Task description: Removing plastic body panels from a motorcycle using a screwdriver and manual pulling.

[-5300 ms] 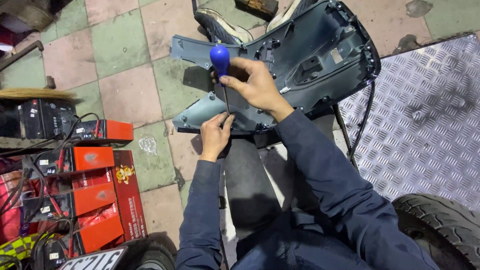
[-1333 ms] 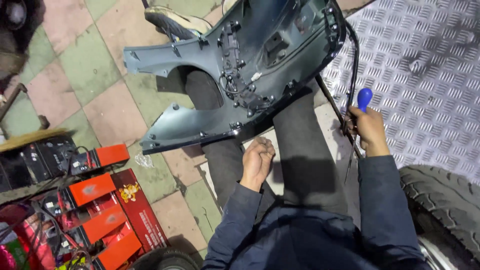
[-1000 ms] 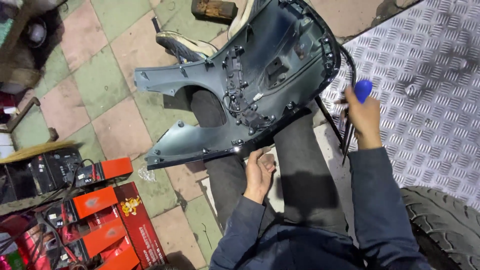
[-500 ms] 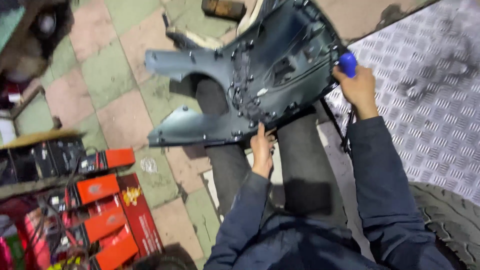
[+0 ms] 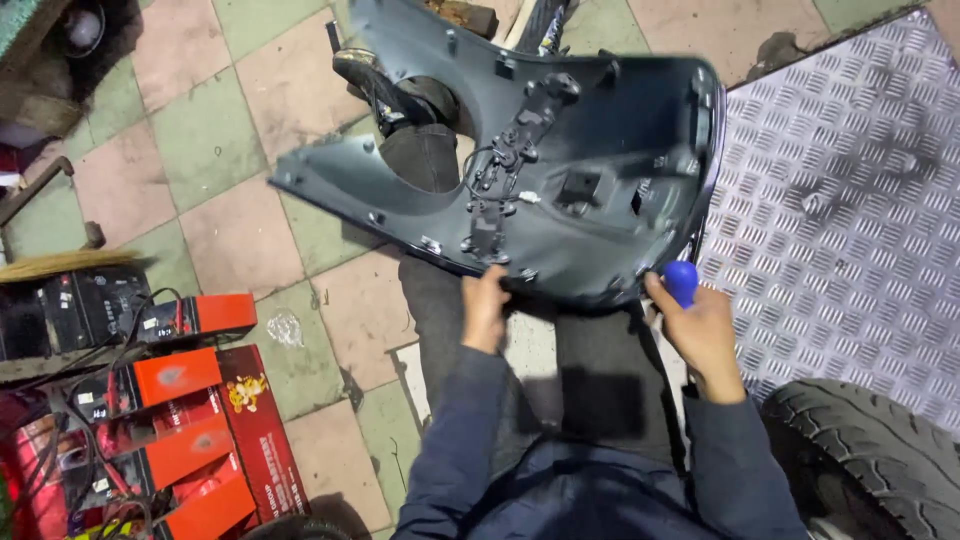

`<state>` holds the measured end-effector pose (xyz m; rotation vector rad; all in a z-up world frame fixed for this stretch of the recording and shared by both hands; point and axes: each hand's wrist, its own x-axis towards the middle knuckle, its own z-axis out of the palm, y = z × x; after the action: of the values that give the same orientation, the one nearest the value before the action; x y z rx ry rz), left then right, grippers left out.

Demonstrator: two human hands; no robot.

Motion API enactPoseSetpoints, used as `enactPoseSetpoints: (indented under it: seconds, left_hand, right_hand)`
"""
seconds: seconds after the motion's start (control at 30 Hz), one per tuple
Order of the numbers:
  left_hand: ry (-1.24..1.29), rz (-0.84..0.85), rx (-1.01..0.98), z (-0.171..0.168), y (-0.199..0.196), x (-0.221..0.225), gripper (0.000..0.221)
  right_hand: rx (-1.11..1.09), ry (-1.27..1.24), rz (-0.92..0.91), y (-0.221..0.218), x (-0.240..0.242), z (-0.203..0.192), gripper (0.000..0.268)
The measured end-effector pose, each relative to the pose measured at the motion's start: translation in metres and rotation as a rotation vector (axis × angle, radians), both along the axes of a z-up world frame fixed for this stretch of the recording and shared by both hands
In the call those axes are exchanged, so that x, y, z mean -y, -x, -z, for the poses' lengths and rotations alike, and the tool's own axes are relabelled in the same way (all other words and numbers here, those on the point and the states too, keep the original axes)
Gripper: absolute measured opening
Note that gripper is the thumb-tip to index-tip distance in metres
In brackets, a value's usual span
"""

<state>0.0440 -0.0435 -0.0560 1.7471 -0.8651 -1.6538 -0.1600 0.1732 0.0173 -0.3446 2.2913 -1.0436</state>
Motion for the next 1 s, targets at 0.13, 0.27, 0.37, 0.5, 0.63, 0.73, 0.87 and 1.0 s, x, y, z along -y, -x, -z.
enactPoseSetpoints:
  seconds: [0.13,0.27,0.37,0.5,0.63,0.73,0.87,1.0]
  left_hand:
    - [-0.008,0.288,0.234,-0.030,-0.063,0.087,0.057]
    - [0.302,0.165,0.452,-0.073,-0.109,0.138,0.049]
    - [0.362,-0.036,0.453,-0.095,-0.130,0.118,0.063]
    - [0.386,0.068,0.476,-0.175,-0.111,0.015,0.076]
    - [0.279,0.151,0.479,-0.127,-0.122,-0.037,0.076]
    - [0.192,0.249,0.386,-0.101,-0.129,-0.045,0.051]
    - [0.140,0.201,0.404,-0.112,-0.118,-0.018,0.067]
    - [0.189,-0.154,0.233,-0.054,-0.168,0.021,0.093]
  right_hand:
    - [-0.142,0.014,0.156,0.025,0.002,-0.046,0.043]
    - [-0.086,0.076,0.178,0.064,0.024,-0.038,0.043]
    - [-0.128,0.114,0.104,0.068,0.061,-0.034,0.036]
    - [-0.220,-0.019,-0.141,0.109,0.111,0.040,0.042]
    - [-0.208,-0.147,-0.376,0.084,0.152,0.041,0.044]
    - [-0.162,-0.189,-0.553,0.055,0.153,0.060,0.039]
    - [-0.174,-0.160,-0.493,0.004,0.136,0.054,0.032]
    - [-0.050,-0.254,-0.575,-0.096,0.119,-0.049,0.037]
